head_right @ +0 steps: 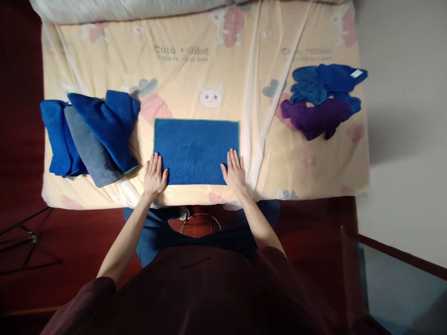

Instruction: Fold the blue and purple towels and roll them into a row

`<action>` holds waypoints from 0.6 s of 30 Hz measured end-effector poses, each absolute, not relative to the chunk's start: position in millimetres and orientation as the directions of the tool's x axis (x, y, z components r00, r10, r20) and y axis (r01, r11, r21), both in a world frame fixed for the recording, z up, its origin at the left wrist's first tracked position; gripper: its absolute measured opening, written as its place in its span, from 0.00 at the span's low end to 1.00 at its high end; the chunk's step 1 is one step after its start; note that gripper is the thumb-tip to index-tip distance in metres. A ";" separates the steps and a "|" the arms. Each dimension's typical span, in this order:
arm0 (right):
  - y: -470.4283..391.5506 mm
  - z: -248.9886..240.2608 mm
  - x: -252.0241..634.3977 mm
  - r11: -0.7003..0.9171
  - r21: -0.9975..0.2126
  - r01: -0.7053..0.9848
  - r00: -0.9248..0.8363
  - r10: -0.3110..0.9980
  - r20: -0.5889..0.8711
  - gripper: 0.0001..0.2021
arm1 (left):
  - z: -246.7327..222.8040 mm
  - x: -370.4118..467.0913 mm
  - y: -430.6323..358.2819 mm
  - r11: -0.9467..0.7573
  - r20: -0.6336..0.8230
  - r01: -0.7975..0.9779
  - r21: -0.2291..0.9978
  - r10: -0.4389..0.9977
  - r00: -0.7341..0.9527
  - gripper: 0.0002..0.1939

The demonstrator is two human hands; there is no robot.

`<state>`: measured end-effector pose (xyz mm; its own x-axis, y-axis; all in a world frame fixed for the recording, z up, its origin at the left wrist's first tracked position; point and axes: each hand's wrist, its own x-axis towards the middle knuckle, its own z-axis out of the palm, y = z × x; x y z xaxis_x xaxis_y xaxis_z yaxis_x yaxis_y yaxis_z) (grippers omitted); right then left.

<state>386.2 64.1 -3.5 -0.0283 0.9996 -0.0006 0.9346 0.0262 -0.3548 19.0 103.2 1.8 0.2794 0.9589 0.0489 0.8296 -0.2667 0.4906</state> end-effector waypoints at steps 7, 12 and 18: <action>45.2 -15.3 407.4 0.006 -0.307 0.952 0.003 1.000 0.029 0.34 | -7.5 2.7 89.8 -0.226 0.050 0.854 0.469 0.972 0.230 0.38; 46.6 -21.0 404.9 0.002 -0.328 0.945 0.005 1.000 0.022 0.34 | -12.9 4.4 91.3 -0.233 0.063 0.853 0.467 0.971 0.230 0.38; 41.4 -3.8 394.4 0.044 -0.353 0.935 -0.012 0.996 0.092 0.32 | -2.5 -1.1 84.9 -0.282 0.095 0.854 0.437 0.959 0.268 0.37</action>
<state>394.4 41.4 -3.8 -0.0122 0.9957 0.0920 0.9346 0.0441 -0.3530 -1.1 84.9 -2.5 0.2678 0.9588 0.0950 0.8541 -0.2818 0.4372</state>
